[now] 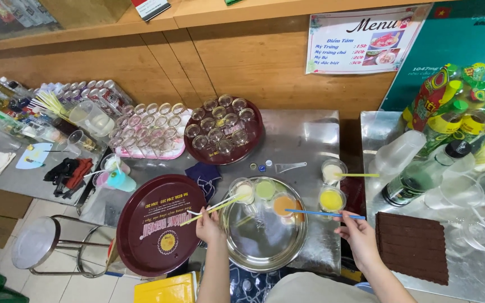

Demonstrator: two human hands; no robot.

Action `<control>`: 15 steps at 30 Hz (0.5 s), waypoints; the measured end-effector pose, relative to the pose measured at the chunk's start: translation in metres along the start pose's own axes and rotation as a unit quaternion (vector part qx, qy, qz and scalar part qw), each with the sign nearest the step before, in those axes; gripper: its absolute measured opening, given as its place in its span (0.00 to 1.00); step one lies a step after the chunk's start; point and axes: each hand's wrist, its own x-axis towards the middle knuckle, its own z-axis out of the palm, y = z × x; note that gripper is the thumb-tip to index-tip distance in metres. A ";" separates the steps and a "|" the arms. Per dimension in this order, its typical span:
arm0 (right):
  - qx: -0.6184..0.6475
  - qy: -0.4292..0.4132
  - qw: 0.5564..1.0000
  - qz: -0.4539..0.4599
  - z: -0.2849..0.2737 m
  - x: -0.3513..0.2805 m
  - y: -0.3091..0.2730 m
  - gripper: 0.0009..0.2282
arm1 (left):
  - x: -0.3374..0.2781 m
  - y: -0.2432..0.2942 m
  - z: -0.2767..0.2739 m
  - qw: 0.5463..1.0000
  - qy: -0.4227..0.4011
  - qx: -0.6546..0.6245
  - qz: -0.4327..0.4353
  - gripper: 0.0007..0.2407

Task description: The person arranges several small plastic cups containing different colored liquids onto a metal tray. They then pick up a glass, stir its contents with a spoon, and add a dark liquid from a bottle into the glass using the spoon.

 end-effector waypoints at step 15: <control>0.192 0.047 0.980 -0.007 -0.082 0.006 -0.020 0.10 | -0.097 0.012 0.024 0.984 -0.171 -0.023 -0.051 0.16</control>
